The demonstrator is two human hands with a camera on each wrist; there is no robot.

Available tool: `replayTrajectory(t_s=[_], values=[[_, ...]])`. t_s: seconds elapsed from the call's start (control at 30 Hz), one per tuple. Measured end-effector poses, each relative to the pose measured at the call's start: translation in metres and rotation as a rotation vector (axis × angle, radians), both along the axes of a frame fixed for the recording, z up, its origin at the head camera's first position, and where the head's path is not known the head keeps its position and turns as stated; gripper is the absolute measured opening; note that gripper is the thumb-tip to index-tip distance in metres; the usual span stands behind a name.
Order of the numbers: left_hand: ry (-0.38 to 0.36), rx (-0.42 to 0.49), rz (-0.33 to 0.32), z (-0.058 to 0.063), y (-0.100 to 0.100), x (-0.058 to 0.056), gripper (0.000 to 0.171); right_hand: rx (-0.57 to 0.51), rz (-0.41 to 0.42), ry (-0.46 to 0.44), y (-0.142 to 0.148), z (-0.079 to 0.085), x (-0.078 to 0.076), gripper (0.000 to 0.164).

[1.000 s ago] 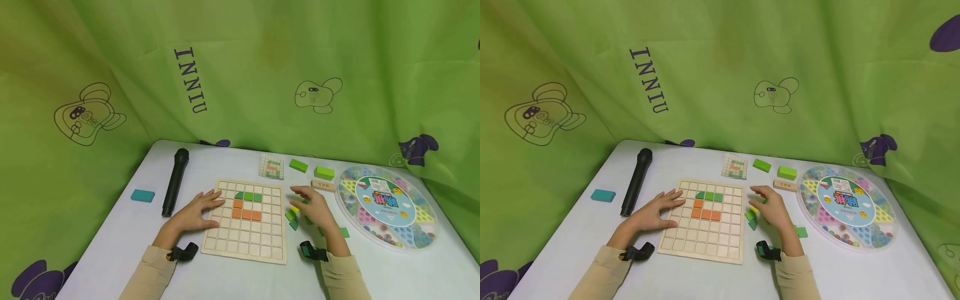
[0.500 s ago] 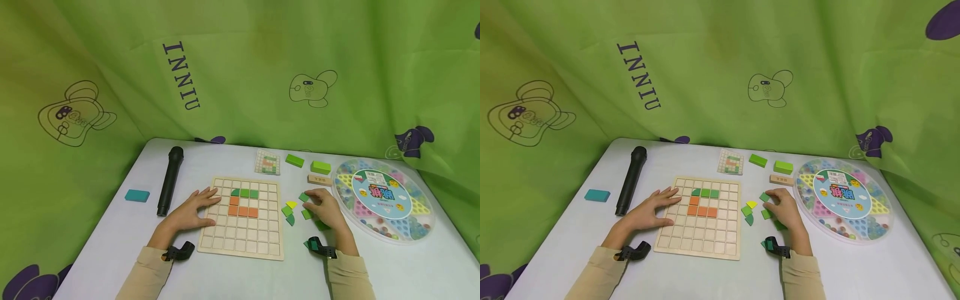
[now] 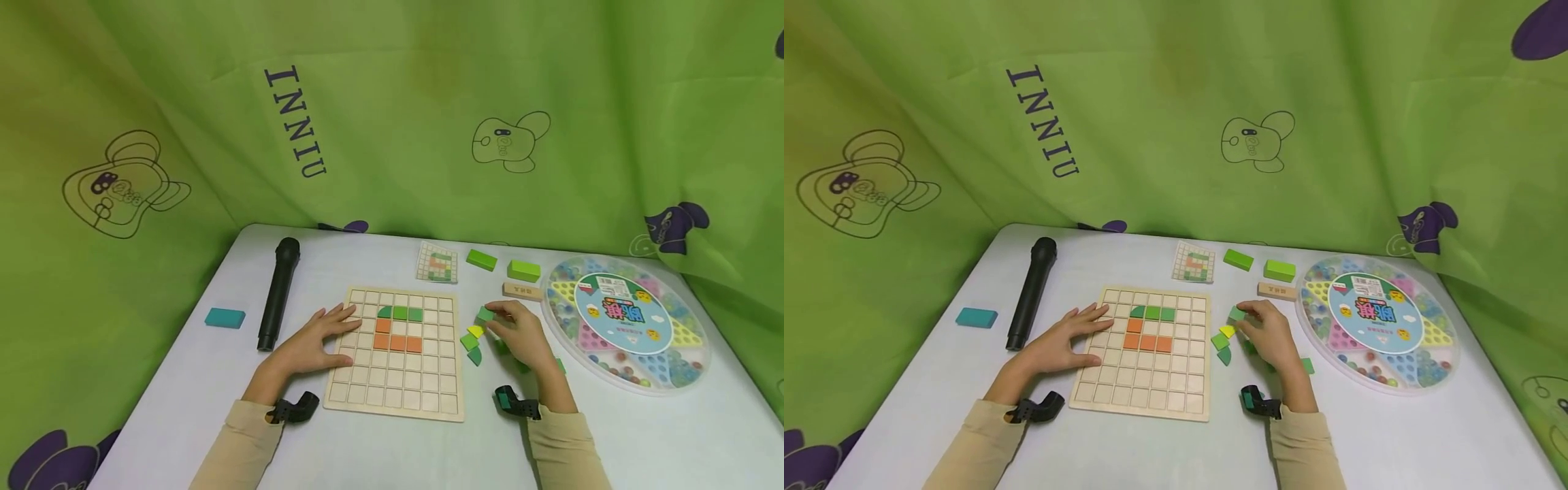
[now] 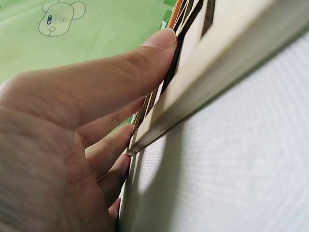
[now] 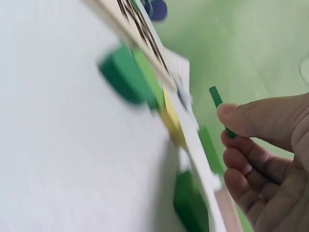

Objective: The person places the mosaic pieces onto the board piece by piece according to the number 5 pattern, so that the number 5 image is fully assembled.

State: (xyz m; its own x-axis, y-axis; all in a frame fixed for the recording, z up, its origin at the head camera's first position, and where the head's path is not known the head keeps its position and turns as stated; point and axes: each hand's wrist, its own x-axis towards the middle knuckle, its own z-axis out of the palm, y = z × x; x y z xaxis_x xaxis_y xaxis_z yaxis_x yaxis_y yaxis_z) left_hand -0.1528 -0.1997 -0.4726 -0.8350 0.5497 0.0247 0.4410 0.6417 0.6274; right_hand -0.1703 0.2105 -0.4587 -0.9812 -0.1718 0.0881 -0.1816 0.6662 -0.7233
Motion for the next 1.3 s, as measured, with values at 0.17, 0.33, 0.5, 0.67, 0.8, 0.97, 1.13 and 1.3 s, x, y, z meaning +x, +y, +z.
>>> replayTrajectory(t_s=[0.17, 0.33, 0.5, 0.67, 0.8, 0.97, 1.13, 1.3], values=[[0.007, 0.003, -0.008, -0.003, 0.0, -0.001, 0.074, -0.031, 0.075, 0.019, -0.024, 0.007, 0.002, 0.031], [0.006, -0.004, -0.016, -0.004, 0.002, -0.002, 0.074, -0.027, 0.163, 0.017, -0.049, 0.013, 0.0, 0.029], [0.001, 0.005, -0.002, -0.003, 0.002, 0.0, 0.074, 0.013, 0.241, -0.016, -0.069, 0.015, -0.011, 0.03], [-0.001, 0.023, -0.003, -0.003, 0.001, 0.0, 0.074, 0.1, 0.247, -0.025, -0.078, 0.01, -0.019, 0.026], [0.0, 0.013, -0.003, -0.003, 0.001, 0.0, 0.074, 0.15, 0.265, -0.013, -0.082, 0.007, -0.025, 0.024], [0.001, -0.008, 0.0, 0.0, -0.002, 0.0, 0.074, 0.158, 0.286, -0.037, -0.084, 0.006, -0.027, 0.026], [-0.009, 0.016, -0.005, -0.001, -0.001, 0.001, 0.074, 0.098, 0.277, -0.067, -0.073, 0.01, -0.026, 0.033], [-0.008, 0.005, -0.001, 0.0, -0.001, 0.001, 0.074, 0.066, 0.212, -0.064, -0.043, 0.017, -0.021, 0.035]])
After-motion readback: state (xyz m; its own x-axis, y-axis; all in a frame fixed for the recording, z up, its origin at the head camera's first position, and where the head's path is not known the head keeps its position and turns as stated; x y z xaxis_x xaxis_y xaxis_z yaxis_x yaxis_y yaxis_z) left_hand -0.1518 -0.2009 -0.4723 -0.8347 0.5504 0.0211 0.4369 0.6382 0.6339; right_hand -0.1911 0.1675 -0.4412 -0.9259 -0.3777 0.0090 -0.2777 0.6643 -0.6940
